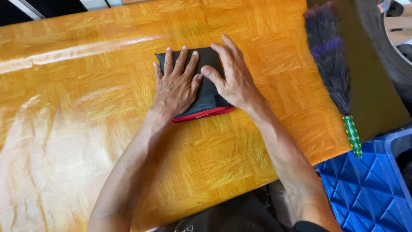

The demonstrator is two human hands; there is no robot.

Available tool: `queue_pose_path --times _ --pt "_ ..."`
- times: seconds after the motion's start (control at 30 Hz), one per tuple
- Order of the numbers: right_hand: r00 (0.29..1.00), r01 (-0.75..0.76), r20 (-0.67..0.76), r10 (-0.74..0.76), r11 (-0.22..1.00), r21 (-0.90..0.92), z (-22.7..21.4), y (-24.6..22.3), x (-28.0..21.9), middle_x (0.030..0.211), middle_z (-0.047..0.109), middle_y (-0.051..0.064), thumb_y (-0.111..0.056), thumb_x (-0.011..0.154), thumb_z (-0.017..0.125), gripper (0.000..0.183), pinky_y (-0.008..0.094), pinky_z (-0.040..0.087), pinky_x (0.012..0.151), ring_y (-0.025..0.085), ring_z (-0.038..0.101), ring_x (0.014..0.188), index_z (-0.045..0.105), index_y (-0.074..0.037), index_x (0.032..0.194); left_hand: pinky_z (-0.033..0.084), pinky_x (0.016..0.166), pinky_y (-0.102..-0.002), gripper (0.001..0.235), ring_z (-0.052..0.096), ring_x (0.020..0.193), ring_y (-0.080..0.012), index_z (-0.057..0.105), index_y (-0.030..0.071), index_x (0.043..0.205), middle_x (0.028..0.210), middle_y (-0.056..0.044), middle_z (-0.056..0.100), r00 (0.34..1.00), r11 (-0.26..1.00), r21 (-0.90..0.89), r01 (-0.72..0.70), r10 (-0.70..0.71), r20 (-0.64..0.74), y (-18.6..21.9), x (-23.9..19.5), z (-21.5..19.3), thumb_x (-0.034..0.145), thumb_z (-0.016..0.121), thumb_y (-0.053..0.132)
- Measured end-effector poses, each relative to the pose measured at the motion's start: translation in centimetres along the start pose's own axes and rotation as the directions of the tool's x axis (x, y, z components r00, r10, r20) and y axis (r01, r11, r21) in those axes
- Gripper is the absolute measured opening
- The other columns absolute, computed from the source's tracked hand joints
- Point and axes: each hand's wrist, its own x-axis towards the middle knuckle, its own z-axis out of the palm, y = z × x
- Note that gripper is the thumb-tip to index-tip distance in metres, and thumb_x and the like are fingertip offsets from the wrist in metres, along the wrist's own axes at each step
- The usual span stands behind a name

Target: The person folds a black fabric into a square, places it inside a black pouch, and then puts the pouch into a white basket.

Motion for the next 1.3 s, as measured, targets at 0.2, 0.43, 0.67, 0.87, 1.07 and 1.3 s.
queue_pose_path --times 0.2,0.43,0.67,0.87,1.07,1.3 --pt "0.999 0.033 -0.035 -0.028 0.991 0.129 -3.4 -1.3 -5.5 0.108 0.059 0.015 -0.034 0.106 0.052 0.035 0.034 0.056 0.078 0.026 0.065 0.096 0.056 0.000 0.113 0.038 0.111 -0.064 0.025 0.047 0.140 -0.0399 0.065 0.005 0.119 0.145 -0.020 0.055 0.813 0.934 0.152 -0.323 0.357 -0.460 1.1 -0.7 0.2 0.095 0.070 0.010" --pt "0.999 0.003 0.044 -0.015 0.966 0.257 -2.0 2.4 -8.7 0.097 0.058 0.012 -0.008 0.090 0.076 0.022 0.037 0.061 0.072 0.029 0.069 0.087 0.063 -0.005 0.107 0.048 0.068 -0.039 0.021 0.059 0.084 -0.0266 0.059 0.015 0.087 0.084 -0.002 0.053 0.787 0.902 0.168 -0.397 0.429 -0.443 5.5 -2.9 0.3 0.089 0.070 0.033" --pt "0.961 0.244 -0.103 -0.255 0.963 -0.115 -0.4 1.3 -8.6 0.094 0.050 0.006 -0.013 0.078 0.088 0.034 0.040 0.055 0.075 0.028 0.059 0.086 0.059 -0.010 0.097 0.044 0.090 -0.049 0.048 0.051 0.118 -0.0361 0.055 0.012 0.115 0.121 -0.011 0.053 0.924 0.931 0.128 -0.342 0.358 -0.136 5.4 -5.1 -1.6 0.069 0.068 0.011" --pt "0.906 0.364 -0.156 -0.393 0.913 -0.185 -0.1 0.5 -8.3 0.101 0.059 0.009 -0.007 0.086 0.077 0.016 0.041 0.057 0.077 0.030 0.062 0.089 0.069 -0.009 0.100 0.037 0.111 -0.065 0.068 0.046 0.138 -0.0464 0.057 0.004 0.122 0.135 -0.020 0.054 0.917 0.943 0.098 -0.318 0.332 -0.221 4.8 -4.5 1.5 0.061 0.088 0.009" --pt "0.936 0.273 -0.203 -0.287 0.957 -0.093 -0.3 0.7 -8.8 0.107 0.055 0.009 -0.003 0.082 0.079 0.047 0.043 0.059 0.076 0.028 0.065 0.087 0.061 -0.013 0.124 0.033 0.114 -0.066 0.073 0.049 0.137 -0.0441 0.058 0.007 0.118 0.132 -0.017 0.054 0.892 0.942 0.063 -0.331 0.333 -0.306 4.8 -4.0 2.1 0.058 0.097 0.020" --pt "0.852 0.387 -0.249 -0.460 0.874 -0.293 -1.2 -0.6 -8.7 0.126 0.045 0.013 0.000 0.082 0.076 0.038 0.046 0.050 0.100 0.034 0.051 0.118 0.071 -0.020 0.114 0.035 0.113 -0.064 0.072 0.051 0.134 -0.0416 0.058 0.009 0.112 0.126 -0.014 0.055 0.865 0.935 0.106 -0.338 0.353 -0.357 4.4 -3.7 3.1 0.055 0.097 0.029"
